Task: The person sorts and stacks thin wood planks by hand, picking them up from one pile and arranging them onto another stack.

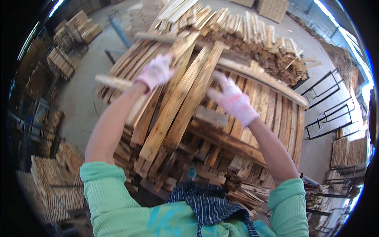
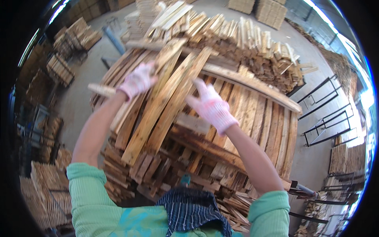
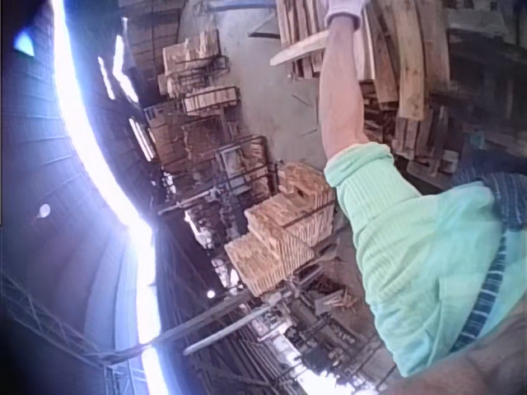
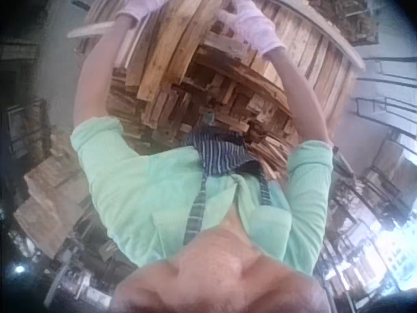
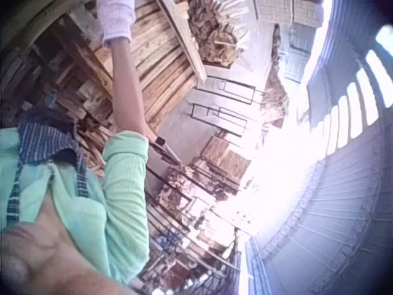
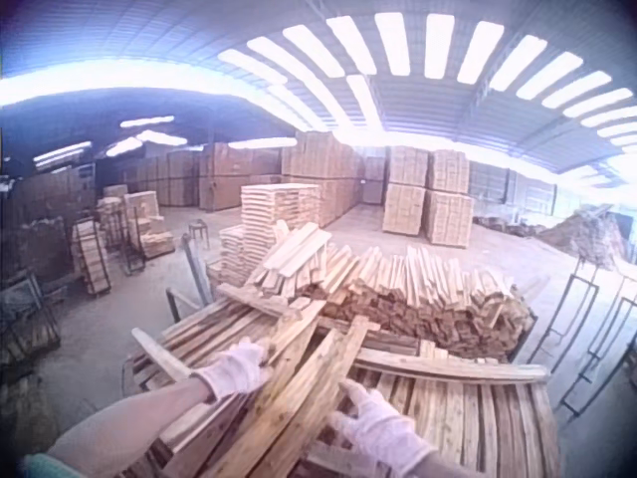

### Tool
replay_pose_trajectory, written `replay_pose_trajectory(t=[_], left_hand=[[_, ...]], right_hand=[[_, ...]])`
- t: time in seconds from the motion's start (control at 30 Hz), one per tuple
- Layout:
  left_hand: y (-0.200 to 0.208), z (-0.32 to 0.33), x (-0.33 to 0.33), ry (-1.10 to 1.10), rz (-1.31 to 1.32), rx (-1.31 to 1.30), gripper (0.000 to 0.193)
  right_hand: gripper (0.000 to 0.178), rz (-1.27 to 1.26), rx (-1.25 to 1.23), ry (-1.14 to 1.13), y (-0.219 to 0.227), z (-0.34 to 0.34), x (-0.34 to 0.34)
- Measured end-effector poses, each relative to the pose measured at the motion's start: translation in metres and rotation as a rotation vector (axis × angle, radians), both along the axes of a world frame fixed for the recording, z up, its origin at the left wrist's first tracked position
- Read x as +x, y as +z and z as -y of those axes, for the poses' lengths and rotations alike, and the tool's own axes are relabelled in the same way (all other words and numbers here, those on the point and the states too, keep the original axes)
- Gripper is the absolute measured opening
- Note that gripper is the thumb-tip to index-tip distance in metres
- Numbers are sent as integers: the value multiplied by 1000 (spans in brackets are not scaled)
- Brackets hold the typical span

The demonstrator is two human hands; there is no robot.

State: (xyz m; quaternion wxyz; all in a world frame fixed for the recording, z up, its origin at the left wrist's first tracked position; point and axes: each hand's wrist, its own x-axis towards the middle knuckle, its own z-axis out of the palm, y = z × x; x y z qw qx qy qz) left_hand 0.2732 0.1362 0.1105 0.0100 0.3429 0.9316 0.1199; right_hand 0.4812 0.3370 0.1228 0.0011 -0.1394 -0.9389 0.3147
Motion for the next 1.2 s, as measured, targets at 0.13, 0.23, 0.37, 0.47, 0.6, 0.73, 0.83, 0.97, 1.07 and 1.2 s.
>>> replay_pose_trajectory(t=[0.13, 0.23, 0.37, 0.47, 0.6, 0.73, 0.83, 0.97, 1.07, 1.2], left_hand=[[22, 15, -20, 37, -170, 54, 63], [36, 4, 16, 76, 300, -100, 67], [4, 5, 27, 103, 57, -172, 74], [-7, 10, 21, 144, 62, -154, 73], [-18, 17, 17, 187, 57, -118, 67], [-6, -4, 20, 149, 32, -57, 61], [-11, 3, 18, 166, 27, -36, 58], [-10, 22, 0, 193, 71, 241, 56], [5, 69, -51, 62, 28, 509, 71], [53, 154, -134, 269, 247, 456, 87]], right_hand=[[86, -92, 68, -296, -14, 46, -72], [89, -215, -9, -478, -53, 44, -100], [84, -283, -87, -473, -61, 33, -107], [78, -267, -149, -514, -37, 42, -94], [67, -139, -162, -336, -9, 91, -89], [62, -117, 51, -193, -47, 82, -110], [83, -125, -234, -303, -51, 84, -121], [86, -80, -221, -340, -48, 80, -118], [88, -272, -179, -262, -41, 60, -94], [91, -215, -355, -395, 16, 65, -101]])
